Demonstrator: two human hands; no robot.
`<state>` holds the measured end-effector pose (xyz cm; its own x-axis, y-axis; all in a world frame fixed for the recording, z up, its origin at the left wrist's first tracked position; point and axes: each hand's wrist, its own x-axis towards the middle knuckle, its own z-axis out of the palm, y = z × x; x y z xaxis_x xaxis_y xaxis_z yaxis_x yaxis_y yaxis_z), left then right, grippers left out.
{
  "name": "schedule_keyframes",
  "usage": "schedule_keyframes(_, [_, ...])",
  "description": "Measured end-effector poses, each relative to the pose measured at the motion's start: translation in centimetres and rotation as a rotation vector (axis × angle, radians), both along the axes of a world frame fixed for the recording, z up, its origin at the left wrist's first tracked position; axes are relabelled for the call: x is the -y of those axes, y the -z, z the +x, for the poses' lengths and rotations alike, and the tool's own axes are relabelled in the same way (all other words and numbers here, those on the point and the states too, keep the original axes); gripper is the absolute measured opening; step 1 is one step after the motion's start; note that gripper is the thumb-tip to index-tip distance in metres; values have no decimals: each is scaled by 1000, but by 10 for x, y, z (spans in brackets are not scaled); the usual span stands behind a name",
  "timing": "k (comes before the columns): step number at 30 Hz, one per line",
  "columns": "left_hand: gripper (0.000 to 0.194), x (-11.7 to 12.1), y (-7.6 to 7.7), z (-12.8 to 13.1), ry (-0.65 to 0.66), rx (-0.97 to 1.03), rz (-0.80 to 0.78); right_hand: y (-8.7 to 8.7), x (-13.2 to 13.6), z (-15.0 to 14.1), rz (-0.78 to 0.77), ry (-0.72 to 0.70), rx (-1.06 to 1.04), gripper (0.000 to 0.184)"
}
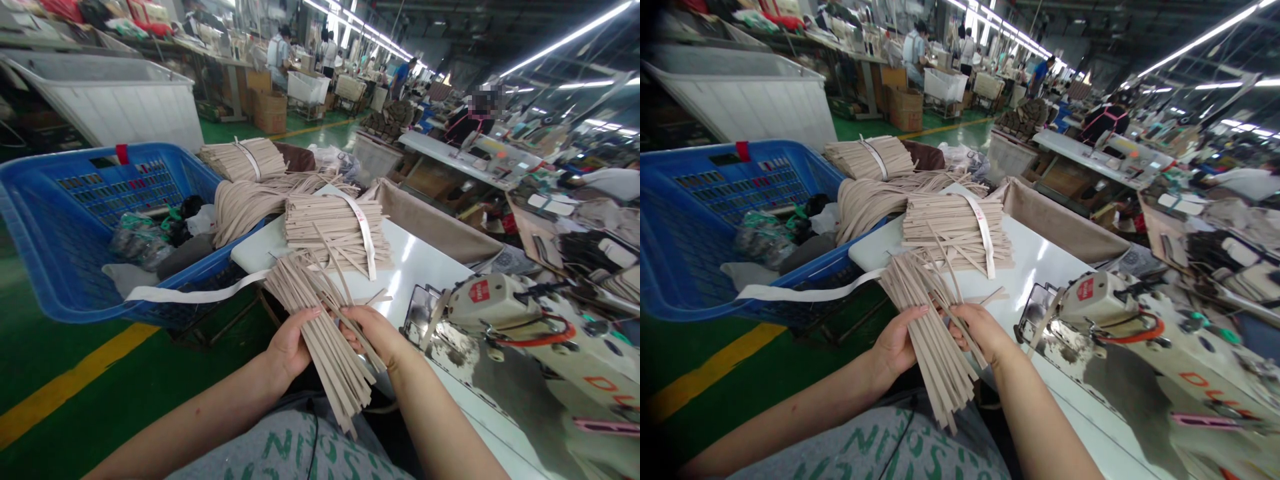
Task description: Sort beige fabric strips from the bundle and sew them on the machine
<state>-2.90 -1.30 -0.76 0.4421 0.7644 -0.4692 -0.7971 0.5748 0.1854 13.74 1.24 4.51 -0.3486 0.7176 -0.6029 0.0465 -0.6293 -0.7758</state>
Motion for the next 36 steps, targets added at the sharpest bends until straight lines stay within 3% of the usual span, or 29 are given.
schedule_keyframes(10, [20, 1, 0, 0, -8, 3, 11, 2, 3, -2, 41, -18, 53, 35])
schedule_keyframes(15, [32, 1, 0, 1, 29, 30, 12, 5, 7, -5, 91, -17, 117, 36])
schedule_keyframes(18, [27, 1, 2, 1, 12, 31, -6, 5, 6, -5, 121, -53, 174, 36])
schedule_keyframes(21, [24, 1, 1, 2, -52, -19, -5, -1, 7, -9, 332, -202, 389, 34])
schedule_keyframes(24, [27, 1, -2, 5, -99, -49, 31, -17, 15, -20, 611, -428, 802, 33])
schedule_keyframes(28, [29, 3, -7, 6, -122, -23, 76, -36, 30, -41, 712, -688, 1321, 36])
schedule_keyframes(32, [28, 3, -8, 3, -146, -12, 111, -40, 35, -52, 811, -833, 1425, 38])
schedule_keyframes(36, [18, -3, -4, -1, -169, -55, 47, -44, 29, -44, 887, -851, 1242, 41])
